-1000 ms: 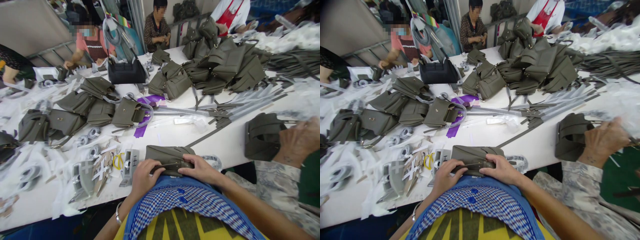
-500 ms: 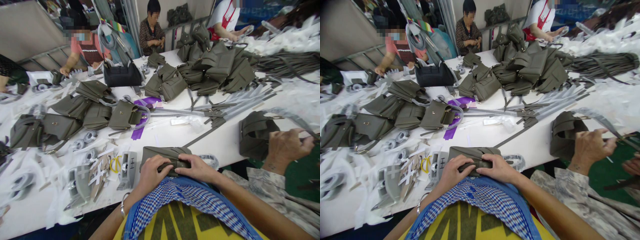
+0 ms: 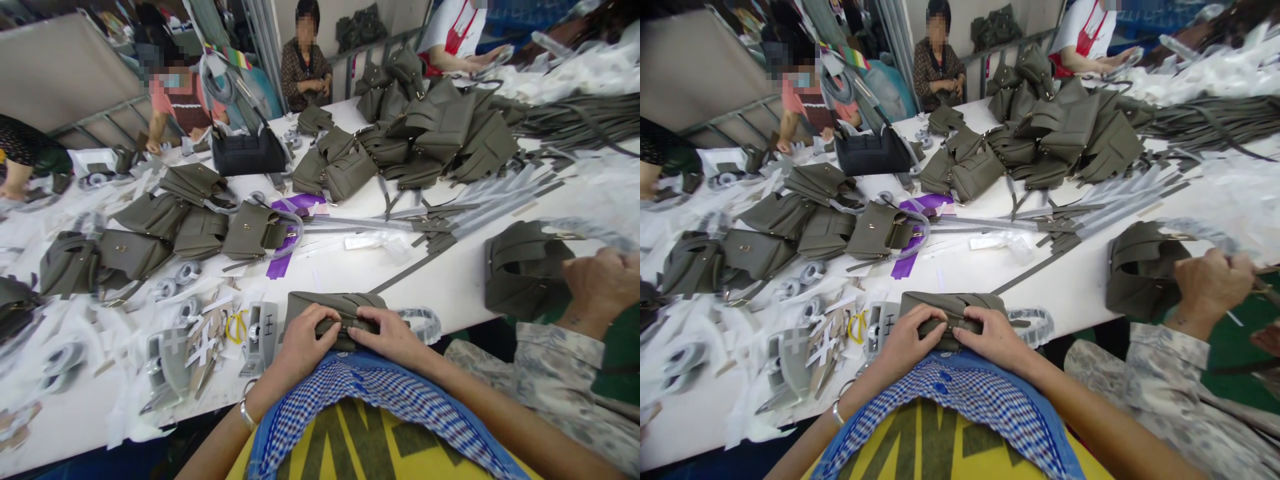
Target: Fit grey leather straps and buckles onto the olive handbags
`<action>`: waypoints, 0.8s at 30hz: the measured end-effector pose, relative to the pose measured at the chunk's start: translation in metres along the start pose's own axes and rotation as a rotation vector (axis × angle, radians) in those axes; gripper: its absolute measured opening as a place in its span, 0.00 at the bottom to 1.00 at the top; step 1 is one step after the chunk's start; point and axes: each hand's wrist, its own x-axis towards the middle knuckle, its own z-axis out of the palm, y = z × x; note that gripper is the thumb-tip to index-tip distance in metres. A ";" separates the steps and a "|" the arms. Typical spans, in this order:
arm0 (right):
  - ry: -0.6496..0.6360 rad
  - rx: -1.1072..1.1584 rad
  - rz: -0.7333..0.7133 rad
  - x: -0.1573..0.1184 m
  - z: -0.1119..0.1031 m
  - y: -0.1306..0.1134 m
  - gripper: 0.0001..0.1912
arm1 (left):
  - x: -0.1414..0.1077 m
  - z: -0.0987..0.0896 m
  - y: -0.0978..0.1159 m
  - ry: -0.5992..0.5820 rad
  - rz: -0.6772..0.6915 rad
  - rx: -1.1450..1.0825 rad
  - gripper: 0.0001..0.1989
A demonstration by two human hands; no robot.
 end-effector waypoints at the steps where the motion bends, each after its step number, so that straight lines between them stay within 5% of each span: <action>1: 0.019 -0.029 -0.008 0.000 0.001 0.001 0.11 | 0.000 0.001 0.000 0.013 -0.005 0.003 0.04; 18: 0.173 0.032 0.076 0.004 0.025 0.012 0.04 | 0.008 0.027 -0.008 0.016 -0.036 0.002 0.07; 24: 0.134 -0.168 -0.033 0.015 0.005 -0.003 0.04 | 0.007 0.008 -0.017 0.038 0.086 0.094 0.11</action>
